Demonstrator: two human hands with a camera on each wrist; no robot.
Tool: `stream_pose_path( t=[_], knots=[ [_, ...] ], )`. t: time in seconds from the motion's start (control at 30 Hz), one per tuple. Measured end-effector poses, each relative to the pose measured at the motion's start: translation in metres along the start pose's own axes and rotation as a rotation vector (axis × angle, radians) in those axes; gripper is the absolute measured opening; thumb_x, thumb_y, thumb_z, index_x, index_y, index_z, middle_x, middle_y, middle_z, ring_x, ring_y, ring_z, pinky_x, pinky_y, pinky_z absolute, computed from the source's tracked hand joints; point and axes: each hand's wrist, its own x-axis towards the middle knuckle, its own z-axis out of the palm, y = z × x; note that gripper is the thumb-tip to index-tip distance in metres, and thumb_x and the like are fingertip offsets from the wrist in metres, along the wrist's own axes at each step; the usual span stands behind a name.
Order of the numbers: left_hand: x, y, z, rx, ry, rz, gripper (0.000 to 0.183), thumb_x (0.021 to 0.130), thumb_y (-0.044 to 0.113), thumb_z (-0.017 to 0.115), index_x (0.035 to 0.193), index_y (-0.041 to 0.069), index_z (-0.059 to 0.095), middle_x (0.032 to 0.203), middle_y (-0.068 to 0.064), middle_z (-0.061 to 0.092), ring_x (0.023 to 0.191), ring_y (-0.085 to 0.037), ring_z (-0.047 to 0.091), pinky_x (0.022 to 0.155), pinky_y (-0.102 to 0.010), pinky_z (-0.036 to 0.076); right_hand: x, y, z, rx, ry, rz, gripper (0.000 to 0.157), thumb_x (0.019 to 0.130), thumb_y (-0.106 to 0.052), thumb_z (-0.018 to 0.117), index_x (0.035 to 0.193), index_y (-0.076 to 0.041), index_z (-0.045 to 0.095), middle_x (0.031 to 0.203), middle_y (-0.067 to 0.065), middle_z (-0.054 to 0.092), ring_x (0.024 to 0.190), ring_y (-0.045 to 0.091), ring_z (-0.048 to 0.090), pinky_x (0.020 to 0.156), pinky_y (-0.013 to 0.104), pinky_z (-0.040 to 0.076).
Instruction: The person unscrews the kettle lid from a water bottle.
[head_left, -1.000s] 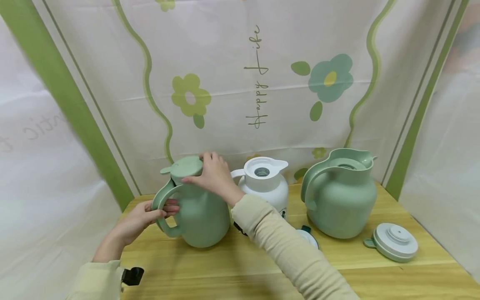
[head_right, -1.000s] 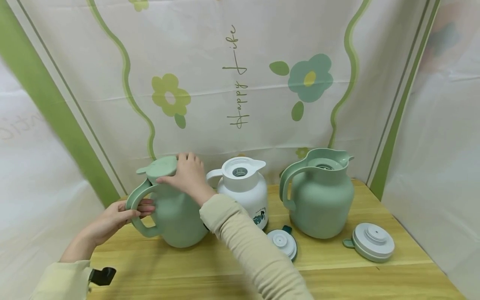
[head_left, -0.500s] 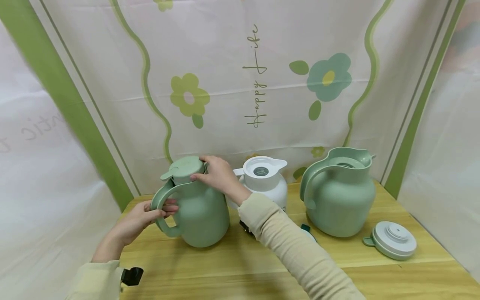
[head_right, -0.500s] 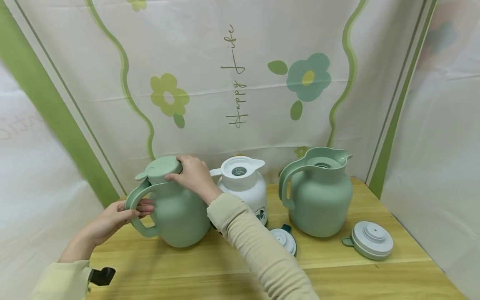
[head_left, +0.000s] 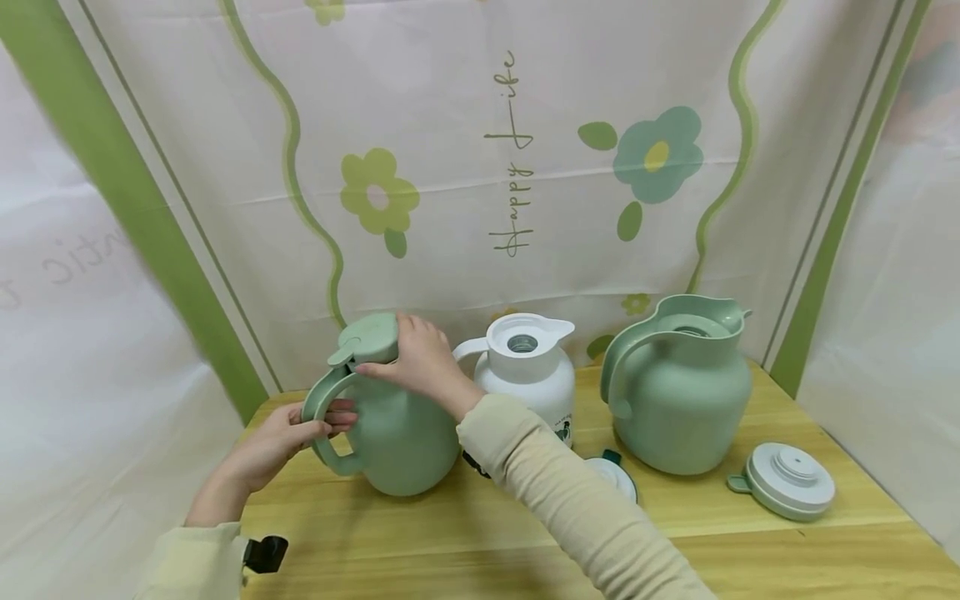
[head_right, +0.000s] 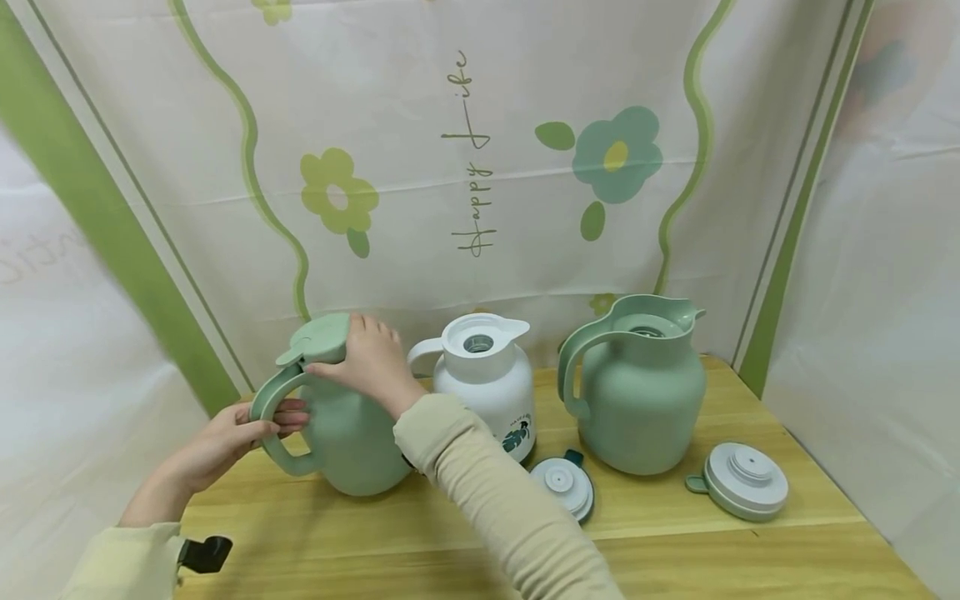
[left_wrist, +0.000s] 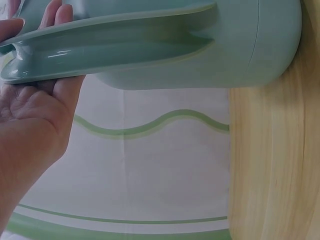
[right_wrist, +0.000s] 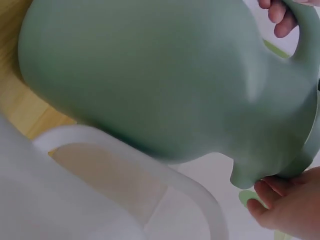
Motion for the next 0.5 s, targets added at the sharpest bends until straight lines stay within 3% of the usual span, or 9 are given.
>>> stream_pose_path(
  t=[0.27, 0.5],
  knots=[
    [0.001, 0.001, 0.001, -0.010, 0.013, -0.005, 0.045, 0.096, 0.009, 0.046, 0.133, -0.016, 0.043, 0.114, 0.017, 0.067, 0.108, 0.002, 0.062, 0.091, -0.013, 0.044, 0.001, -0.002, -0.003, 0.011, 0.022, 0.060, 0.081, 0.080, -0.060, 0.066, 0.139, -0.009, 0.044, 0.133, 0.008, 0.055, 0.124, 0.023, 0.051, 0.105, 0.040, 0.041],
    [0.002, -0.001, 0.002, -0.007, 0.014, -0.004, 0.045, 0.095, 0.009, 0.046, 0.132, -0.017, 0.044, 0.113, 0.017, 0.068, 0.108, 0.002, 0.062, 0.091, -0.013, 0.044, 0.002, 0.007, -0.007, 0.079, 0.029, 0.036, 0.083, 0.076, -0.055, 0.073, 0.138, -0.007, 0.046, 0.136, 0.009, 0.053, 0.125, 0.024, 0.052, 0.106, 0.040, 0.042]
  ],
)
